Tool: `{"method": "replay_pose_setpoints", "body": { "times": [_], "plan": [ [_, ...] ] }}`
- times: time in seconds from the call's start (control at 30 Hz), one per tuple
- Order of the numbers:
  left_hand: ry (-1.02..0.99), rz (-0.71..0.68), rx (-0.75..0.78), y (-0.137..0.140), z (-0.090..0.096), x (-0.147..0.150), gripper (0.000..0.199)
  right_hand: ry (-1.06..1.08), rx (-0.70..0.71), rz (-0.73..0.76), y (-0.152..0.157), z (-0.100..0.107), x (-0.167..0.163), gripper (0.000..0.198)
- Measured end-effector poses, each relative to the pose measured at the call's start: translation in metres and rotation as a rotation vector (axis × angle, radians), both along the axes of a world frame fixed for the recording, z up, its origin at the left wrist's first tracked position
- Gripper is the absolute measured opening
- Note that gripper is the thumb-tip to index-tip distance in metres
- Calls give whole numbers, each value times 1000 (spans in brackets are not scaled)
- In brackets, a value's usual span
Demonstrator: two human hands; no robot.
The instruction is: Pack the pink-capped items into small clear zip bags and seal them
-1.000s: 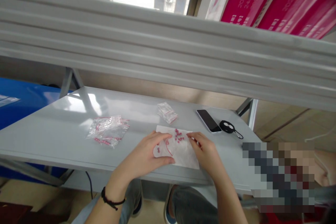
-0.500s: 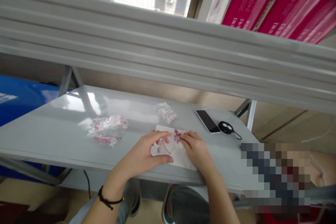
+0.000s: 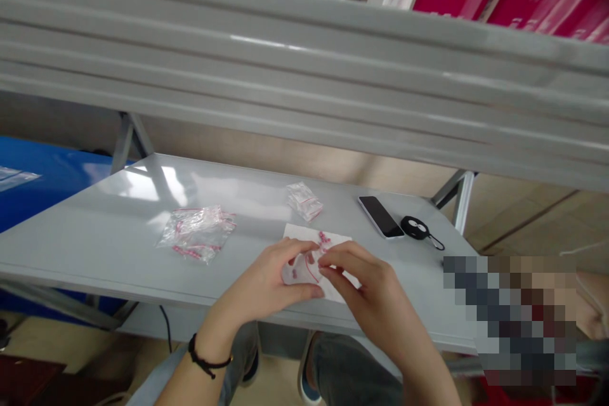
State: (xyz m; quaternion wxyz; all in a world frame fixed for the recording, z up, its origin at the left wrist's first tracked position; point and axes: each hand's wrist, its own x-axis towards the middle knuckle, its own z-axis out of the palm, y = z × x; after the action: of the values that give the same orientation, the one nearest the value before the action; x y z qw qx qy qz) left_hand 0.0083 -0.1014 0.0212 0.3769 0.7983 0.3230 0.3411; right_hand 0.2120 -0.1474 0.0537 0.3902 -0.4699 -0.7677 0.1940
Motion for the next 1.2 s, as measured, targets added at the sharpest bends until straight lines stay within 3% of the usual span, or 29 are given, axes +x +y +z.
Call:
{"method": "replay_pose_setpoints", "body": {
  "times": [0.27,0.57,0.7,0.8,0.93,1.07,1.2],
  "plan": [
    [6,17,-6,2,-3,1,52,57,-32,12,7,-10,-7,24],
    [13,66,31,1,-8,6,54,50,-90,46,3,-8,-9,24],
    [4,72,59,1,-7,8,52,70,-101,47,5,-12,-9,19],
    [0,77,95,0,-7,10,50,106,-111,-35,6,-15,-4,10],
    [-21,155,184,-3,-7,14,52,105,-139,-73,3,-14,1,14],
    [-33,186,262,-4,-10,20,56,16,-280,-5,0,-11,-1,15],
    [-34,169,169,-3,-14,21,71,43,-268,-33,1,-11,1,22]
  ]
}}
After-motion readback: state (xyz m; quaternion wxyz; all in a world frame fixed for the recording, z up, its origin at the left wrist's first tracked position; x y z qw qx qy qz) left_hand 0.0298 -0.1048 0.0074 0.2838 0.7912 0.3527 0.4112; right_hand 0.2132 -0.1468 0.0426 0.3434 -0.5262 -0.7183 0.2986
